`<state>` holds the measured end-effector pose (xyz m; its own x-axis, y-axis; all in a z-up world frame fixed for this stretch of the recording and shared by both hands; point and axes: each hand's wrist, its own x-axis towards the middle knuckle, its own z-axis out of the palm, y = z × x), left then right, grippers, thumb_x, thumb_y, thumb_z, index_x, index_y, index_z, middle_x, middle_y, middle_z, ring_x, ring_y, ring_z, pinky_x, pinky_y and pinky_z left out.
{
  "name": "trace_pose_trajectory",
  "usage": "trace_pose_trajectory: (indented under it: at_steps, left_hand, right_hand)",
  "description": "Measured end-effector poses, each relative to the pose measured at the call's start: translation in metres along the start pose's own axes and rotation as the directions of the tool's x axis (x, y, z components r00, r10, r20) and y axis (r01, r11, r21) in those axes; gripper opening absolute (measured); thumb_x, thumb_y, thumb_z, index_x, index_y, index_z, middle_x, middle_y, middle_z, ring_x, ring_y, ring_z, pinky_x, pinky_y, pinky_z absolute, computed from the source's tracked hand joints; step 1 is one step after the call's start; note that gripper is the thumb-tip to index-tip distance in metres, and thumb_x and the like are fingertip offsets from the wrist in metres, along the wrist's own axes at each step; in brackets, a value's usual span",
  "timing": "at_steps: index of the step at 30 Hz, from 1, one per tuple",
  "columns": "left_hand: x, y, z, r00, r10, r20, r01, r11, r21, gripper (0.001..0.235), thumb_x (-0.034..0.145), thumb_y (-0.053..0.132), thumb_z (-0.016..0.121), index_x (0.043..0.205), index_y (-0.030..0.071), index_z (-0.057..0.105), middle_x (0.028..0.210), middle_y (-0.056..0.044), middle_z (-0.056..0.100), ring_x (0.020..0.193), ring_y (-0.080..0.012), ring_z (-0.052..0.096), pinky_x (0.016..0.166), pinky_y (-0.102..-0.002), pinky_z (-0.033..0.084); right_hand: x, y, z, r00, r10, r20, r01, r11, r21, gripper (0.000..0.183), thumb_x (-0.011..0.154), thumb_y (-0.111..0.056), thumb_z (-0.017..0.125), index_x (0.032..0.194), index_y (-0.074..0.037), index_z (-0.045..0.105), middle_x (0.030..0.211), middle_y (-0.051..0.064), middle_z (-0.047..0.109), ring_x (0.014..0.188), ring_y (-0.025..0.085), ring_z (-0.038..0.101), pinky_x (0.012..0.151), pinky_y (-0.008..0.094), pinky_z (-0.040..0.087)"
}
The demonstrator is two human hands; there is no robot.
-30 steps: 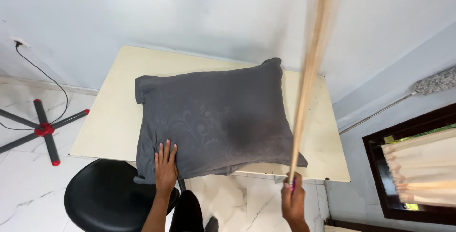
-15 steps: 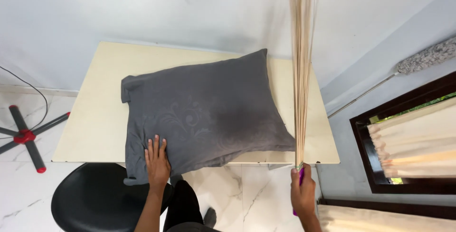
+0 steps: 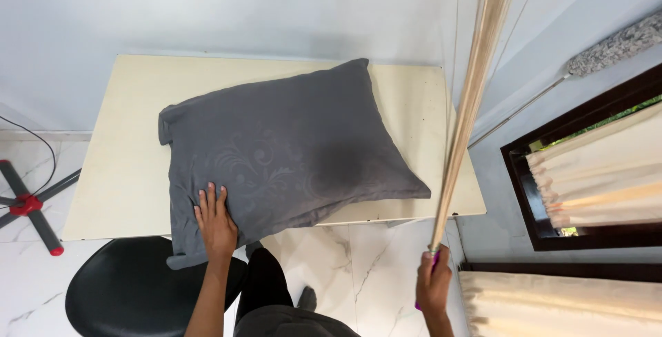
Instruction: Beat a pillow with a broom and arrange it on a bed.
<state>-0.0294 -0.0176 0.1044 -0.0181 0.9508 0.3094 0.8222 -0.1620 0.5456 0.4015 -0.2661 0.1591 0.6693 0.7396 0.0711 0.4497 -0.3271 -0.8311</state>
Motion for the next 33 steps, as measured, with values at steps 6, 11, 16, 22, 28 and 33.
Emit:
trace_pose_trajectory:
  at_steps: [6, 11, 16, 22, 28, 33]
  left_hand:
    - [0.005, -0.001, 0.001, 1.0, 0.016, -0.017, -0.017, 1.0, -0.02, 0.055, 0.1, -0.003, 0.045, 0.154, 0.012, 0.049, 0.169, -0.01, 0.035, 0.158, -0.0367, 0.024, 0.126, -0.059, 0.017]
    - [0.017, 0.015, -0.012, 1.0, 0.012, 0.014, -0.012, 1.0, 0.014, 0.056, 0.1, 0.0, 0.048, 0.154, 0.015, 0.049, 0.167, -0.011, 0.035, 0.156, -0.037, 0.025, 0.124, -0.059, 0.017]
    - [0.03, 0.022, -0.015, 0.993, -0.106, 0.042, 0.101, 0.989, 0.111, 0.059, 0.096, -0.001, 0.05, 0.152, 0.019, 0.051, 0.166, -0.009, 0.037, 0.155, -0.0367, 0.025, 0.124, -0.06, 0.014]
    - [0.051, 0.056, -0.013, 0.987, -0.158, 0.02, 0.15, 0.966, 0.208, 0.056, 0.094, 0.003, 0.053, 0.148, 0.017, 0.053, 0.167, -0.009, 0.037, 0.16, -0.0407, 0.022, 0.129, -0.06, 0.013]
    - [0.048, 0.06, 0.015, 0.996, 0.087, 0.008, -0.087, 0.996, 0.02, 0.054, 0.105, 0.029, 0.048, 0.156, 0.013, 0.044, 0.168, -0.016, 0.031, 0.156, -0.0433, 0.021, 0.124, -0.061, 0.016]
    - [0.043, 0.046, 0.021, 0.997, 0.079, 0.013, -0.08, 0.996, 0.042, 0.056, 0.108, 0.036, 0.043, 0.161, 0.015, 0.04, 0.171, -0.014, 0.027, 0.157, -0.0415, 0.02, 0.124, -0.061, 0.017]
  right_hand:
    - [-0.032, -0.022, 0.049, 0.905, -0.311, 0.29, 0.378, 0.902, -0.21, 0.043, 0.095, -0.033, 0.053, 0.12, 0.001, 0.047, 0.063, 0.013, 0.062, 0.043, 0.025, 0.062, 0.039, 0.037, 0.052]
    - [-0.017, -0.004, 0.041, 0.958, 0.001, 0.288, 0.153, 0.845, -0.512, 0.037, 0.1, -0.039, 0.058, 0.11, -0.004, 0.049, 0.07, 0.018, 0.07, 0.058, 0.037, 0.07, 0.049, 0.047, 0.053]
    - [0.001, -0.052, 0.024, 0.973, 0.139, 0.185, -0.058, 0.921, -0.385, 0.029, 0.106, -0.033, 0.052, 0.11, -0.005, 0.05, 0.06, 0.018, 0.065, 0.048, 0.033, 0.065, 0.045, 0.044, 0.048]
    - [-0.025, -0.039, 0.027, 0.984, -0.105, 0.143, 0.12, 0.987, -0.104, 0.03, 0.107, -0.03, 0.045, 0.118, -0.003, 0.045, 0.057, 0.021, 0.054, 0.042, 0.032, 0.051, 0.041, 0.045, 0.037]
    - [-0.019, -0.017, -0.003, 0.91, 0.361, 0.205, -0.168, 0.773, -0.612, 0.046, 0.102, -0.05, 0.044, 0.117, -0.006, 0.049, 0.073, 0.02, 0.072, 0.064, 0.036, 0.07, 0.06, 0.049, 0.051]
    - [-0.012, -0.002, -0.032, 0.905, 0.423, -0.049, -0.403, 0.813, -0.42, 0.052, 0.106, -0.051, 0.04, 0.119, -0.003, 0.053, 0.075, 0.023, 0.071, 0.071, 0.04, 0.073, 0.069, 0.054, 0.056]
